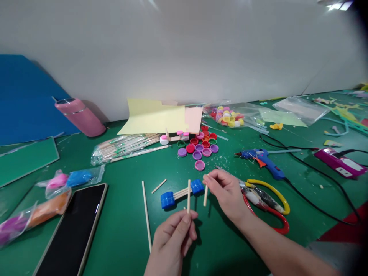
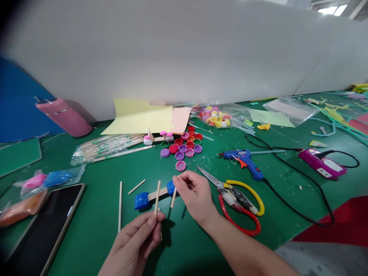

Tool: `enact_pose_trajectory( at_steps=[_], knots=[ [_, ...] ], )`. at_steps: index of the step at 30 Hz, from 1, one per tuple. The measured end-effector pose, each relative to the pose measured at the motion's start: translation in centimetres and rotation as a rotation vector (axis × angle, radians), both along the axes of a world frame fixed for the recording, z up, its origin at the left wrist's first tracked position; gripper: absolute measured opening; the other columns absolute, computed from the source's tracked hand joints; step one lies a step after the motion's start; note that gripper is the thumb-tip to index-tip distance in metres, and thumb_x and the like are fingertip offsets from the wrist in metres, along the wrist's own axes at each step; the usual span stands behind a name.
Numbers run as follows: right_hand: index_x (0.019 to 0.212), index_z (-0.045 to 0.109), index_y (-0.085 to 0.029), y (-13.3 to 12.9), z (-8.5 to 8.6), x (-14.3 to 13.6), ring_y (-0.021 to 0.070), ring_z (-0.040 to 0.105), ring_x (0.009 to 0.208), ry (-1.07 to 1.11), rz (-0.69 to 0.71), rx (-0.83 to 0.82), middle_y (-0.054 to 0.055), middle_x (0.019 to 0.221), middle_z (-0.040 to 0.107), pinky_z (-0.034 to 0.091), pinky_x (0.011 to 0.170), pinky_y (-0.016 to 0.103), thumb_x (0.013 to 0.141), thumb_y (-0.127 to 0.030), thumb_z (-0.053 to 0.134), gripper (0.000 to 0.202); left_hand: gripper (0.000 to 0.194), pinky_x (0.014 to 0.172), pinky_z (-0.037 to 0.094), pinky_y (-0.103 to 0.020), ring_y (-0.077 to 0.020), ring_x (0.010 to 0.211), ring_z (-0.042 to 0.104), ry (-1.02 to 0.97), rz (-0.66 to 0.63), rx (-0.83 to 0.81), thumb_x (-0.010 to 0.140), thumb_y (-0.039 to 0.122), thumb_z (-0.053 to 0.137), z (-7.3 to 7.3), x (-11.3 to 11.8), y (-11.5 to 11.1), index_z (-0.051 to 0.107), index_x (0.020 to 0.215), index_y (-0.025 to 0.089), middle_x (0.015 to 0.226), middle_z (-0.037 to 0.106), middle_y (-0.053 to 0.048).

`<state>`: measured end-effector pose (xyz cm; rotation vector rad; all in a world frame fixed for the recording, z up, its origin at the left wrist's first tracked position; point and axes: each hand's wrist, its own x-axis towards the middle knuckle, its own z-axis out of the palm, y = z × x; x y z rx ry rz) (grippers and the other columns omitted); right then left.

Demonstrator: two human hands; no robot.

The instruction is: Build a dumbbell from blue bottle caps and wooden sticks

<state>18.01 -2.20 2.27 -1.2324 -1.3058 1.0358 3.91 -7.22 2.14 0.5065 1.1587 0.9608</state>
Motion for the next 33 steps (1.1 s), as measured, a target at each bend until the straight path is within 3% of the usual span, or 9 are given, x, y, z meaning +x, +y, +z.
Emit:
enact_pose_trajectory(
  at_steps=[2,7,12,17,20,22,24,28,33],
  knots=[
    [0.059,0.047,-0.018,-0.1,0.3,0.4,0.0087,0.034,0.048,-0.120,0.073,0.052,-0.005,0.052,0.036,0.028,0.044,0.020,0.080,-0.027,0.048,0.023,0.022,0.046,0.033,-0.015,-0.0074,0.051,0.043,0.004,0.070,0.030,0.062,0.032,0.070,0.6,-0.4,0.2,0.069,0.072,0.013,0.052,0.053,0.001],
    [0.058,0.053,-0.018,-1.3,0.1,0.1,0.0087,0.042,0.050,-0.637,0.488,0.202,-0.005,0.053,0.046,0.030,0.049,0.019,0.075,-0.021,0.054,0.017,0.018,0.046,0.033,-0.015,-0.0074,0.052,0.043,0.045,0.194,0.141,0.064,0.029,0.068,2.4,-1.6,0.9,0.067,0.074,0.014,0.054,0.054,0.001],
    [0.062,0.057,-0.018,-1.7,-1.0,-0.9,0.0116,0.049,0.054,-0.944,0.531,0.260,0.000,0.059,0.058,0.030,0.050,0.021,0.076,-0.028,0.055,0.018,0.015,0.046,0.030,-0.016,-0.0076,0.052,0.041,0.080,0.116,0.257,0.074,0.028,0.060,3.8,-1.9,2.2,0.065,0.079,0.015,0.054,0.052,0.002],
    [0.074,0.059,-0.019,-1.4,0.5,0.2,0.0134,0.053,0.060,-0.860,0.364,0.189,0.001,0.066,0.061,0.036,0.055,0.022,0.082,-0.031,0.049,0.017,0.018,0.044,0.026,-0.016,-0.0065,0.047,0.034,0.128,0.069,0.386,0.077,0.032,0.056,3.5,-1.0,3.8,0.063,0.085,0.017,0.047,0.041,0.006],
    [0.082,0.058,-0.021,-2.0,1.7,2.8,0.0155,0.055,0.067,-0.823,0.200,0.144,0.002,0.074,0.062,0.040,0.062,0.025,0.085,-0.024,0.042,0.017,0.021,0.045,0.027,-0.017,-0.0078,0.049,0.036,0.241,0.054,0.453,0.078,0.032,0.055,2.6,-0.8,3.9,0.063,0.091,0.018,0.050,0.043,0.006],
    [0.086,0.056,-0.022,-3.1,1.6,5.4,0.0157,0.056,0.063,-0.834,0.086,0.061,0.002,0.074,0.060,0.043,0.056,0.025,0.083,-0.024,0.042,0.015,0.022,0.045,0.028,-0.019,-0.0089,0.049,0.038,0.392,0.033,0.495,0.078,0.031,0.054,2.0,-0.9,3.7,0.064,0.091,0.017,0.051,0.045,0.004],
    [0.093,0.055,-0.022,-4.4,0.8,8.1,0.0180,0.058,0.070,-0.889,-0.022,0.009,0.005,0.084,0.061,0.047,0.061,0.028,0.081,-0.025,0.043,0.017,0.021,0.047,0.031,-0.020,-0.0106,0.050,0.041,0.490,0.010,0.505,0.078,0.031,0.054,1.5,-1.0,3.4,0.066,0.087,0.016,0.052,0.047,0.003],
    [0.107,0.051,-0.020,-6.8,-1.9,12.5,0.0284,0.053,0.099,-1.124,-0.099,0.058,0.011,0.110,0.054,0.046,0.079,0.040,0.070,-0.025,0.049,0.037,0.017,0.051,0.036,-0.021,-0.0125,0.053,0.046,0.546,-0.018,0.551,0.077,0.028,0.054,1.2,-1.2,3.1,0.067,0.077,0.017,0.053,0.050,0.002],
    [0.111,0.047,-0.011,-6.7,-3.3,14.1,0.0301,0.056,0.095,-1.214,-0.122,-0.073,0.016,0.107,0.056,0.048,0.078,0.041,0.066,-0.025,0.046,0.047,0.018,0.051,0.038,-0.020,-0.0135,0.054,0.049,0.549,-0.010,0.555,0.076,0.026,0.054,1.5,-1.3,3.1,0.065,0.066,0.017,0.050,0.050,0.002]
  ],
)
